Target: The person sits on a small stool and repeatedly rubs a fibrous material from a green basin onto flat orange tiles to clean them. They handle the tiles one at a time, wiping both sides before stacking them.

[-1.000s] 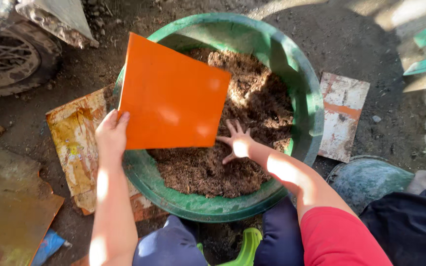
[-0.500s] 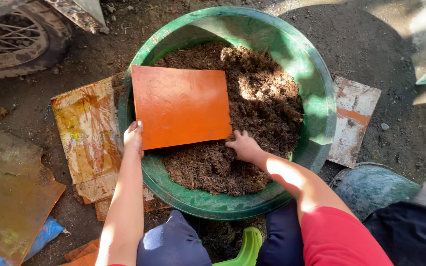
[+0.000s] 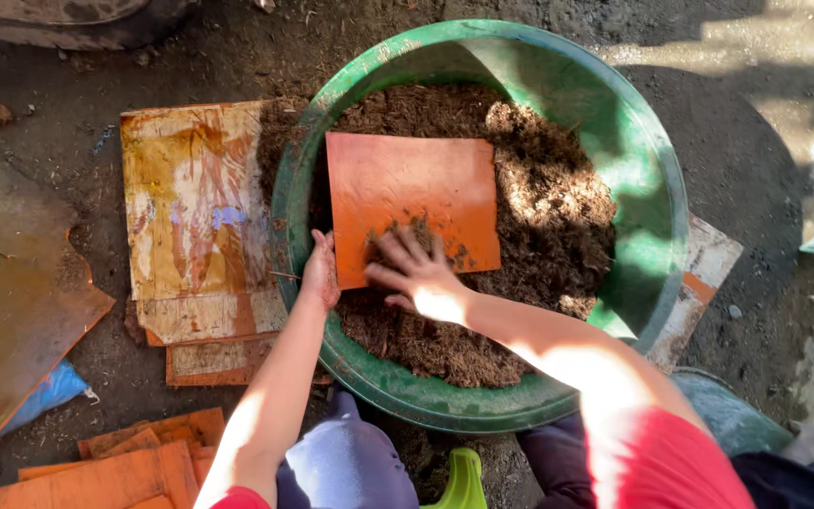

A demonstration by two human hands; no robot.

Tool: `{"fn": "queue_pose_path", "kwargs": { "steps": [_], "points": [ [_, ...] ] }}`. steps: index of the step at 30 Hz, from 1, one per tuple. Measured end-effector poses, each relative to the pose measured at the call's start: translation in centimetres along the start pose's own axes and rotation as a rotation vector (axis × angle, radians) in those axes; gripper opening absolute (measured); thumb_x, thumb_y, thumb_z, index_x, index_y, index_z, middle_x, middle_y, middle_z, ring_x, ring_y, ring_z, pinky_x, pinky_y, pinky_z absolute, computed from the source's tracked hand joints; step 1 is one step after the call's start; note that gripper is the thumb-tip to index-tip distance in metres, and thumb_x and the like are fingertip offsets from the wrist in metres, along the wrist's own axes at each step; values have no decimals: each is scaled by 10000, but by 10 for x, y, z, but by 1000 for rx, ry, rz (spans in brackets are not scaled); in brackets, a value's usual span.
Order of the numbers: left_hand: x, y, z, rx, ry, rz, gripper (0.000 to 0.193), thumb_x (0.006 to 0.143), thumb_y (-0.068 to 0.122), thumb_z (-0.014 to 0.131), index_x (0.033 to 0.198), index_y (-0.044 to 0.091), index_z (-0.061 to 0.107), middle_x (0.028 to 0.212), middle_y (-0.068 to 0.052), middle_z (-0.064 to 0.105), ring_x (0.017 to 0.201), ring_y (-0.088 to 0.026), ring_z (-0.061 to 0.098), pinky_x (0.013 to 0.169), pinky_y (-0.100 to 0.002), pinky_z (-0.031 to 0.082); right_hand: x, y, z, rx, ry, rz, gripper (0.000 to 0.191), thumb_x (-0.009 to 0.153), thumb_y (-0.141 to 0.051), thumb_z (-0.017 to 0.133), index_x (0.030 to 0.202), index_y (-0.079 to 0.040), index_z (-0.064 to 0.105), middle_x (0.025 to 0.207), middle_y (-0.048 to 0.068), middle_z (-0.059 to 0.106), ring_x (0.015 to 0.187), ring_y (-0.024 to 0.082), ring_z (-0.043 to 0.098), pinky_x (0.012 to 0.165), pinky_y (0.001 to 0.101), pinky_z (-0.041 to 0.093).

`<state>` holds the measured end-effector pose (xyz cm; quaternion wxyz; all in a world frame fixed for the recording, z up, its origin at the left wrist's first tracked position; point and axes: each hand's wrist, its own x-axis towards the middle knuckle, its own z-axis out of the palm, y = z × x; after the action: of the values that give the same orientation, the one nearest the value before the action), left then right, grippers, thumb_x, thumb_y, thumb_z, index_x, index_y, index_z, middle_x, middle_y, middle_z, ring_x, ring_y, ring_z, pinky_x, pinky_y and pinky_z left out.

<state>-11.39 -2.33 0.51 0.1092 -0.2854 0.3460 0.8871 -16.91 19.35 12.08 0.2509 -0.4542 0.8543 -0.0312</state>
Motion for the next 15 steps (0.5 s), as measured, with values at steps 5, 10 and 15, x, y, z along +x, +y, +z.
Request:
{"fn": "queue_pose_path", "kwargs": {
  "steps": [5,10,15],
  "points": [
    [2,-6,-4,127,109,-73,790,966,656,308,1579,157,315,1577,-73,423,1447,-303,407,1154,-494,354,97,47,43,-152,497,-79,579,1034,-333,553,1570,-364,337,1653,39,272,1491,309,305,1159,714,204],
    [0,-11,-9,80,153,-123,804,952,661,302,1600,191,231,1647,-36,317,1503,-276,317,1190,-503,297,148,152,33,-449,1481,895,539,961,-501,484,1402,-193,449,1367,177,477,1219,353,509,989,575,452],
    [-12,-4,1,140,191,-182,836,942,697,292,1609,207,174,1664,-37,261,1526,-276,272,1219,-492,245,166,120,51,672,960,806,600,1085,-348,497,1505,47,332,1455,244,495,1145,325,598,1018,455,517]
  ]
}}
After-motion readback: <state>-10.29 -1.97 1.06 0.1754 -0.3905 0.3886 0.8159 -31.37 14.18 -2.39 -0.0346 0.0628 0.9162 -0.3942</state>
